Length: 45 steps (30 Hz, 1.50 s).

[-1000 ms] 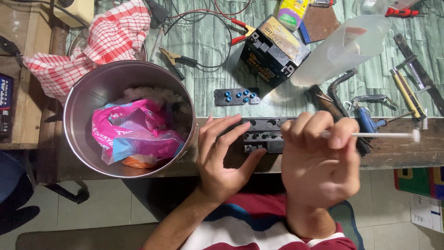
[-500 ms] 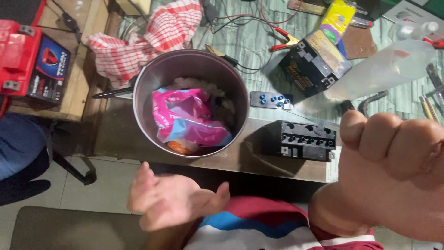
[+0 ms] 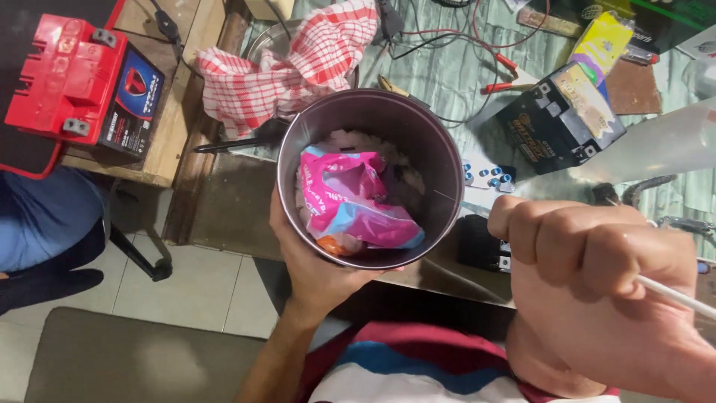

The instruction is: Filling battery cells with liquid using a syringe and sealing them with small plastic plugs.

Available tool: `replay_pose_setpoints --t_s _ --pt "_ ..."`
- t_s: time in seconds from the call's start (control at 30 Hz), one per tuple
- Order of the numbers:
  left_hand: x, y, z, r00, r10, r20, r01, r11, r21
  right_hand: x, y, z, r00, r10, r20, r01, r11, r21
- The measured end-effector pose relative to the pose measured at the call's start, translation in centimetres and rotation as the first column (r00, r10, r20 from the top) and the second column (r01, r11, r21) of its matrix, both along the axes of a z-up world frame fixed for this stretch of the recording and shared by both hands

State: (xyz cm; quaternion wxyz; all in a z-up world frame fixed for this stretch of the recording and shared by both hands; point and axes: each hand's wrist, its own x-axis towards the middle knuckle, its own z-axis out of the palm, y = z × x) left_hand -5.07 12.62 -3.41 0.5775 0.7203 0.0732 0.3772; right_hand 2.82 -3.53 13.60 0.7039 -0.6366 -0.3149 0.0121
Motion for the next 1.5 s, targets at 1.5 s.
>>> replay_pose_setpoints --t_s 1.5 --pt "-0.2 0.3 -0.3 0.997 0.055 -0.054 -0.047 0.990 0.131 0.3 1.0 -2.6 0.995 0.070 0.074 -0.077 0.993 0.095"
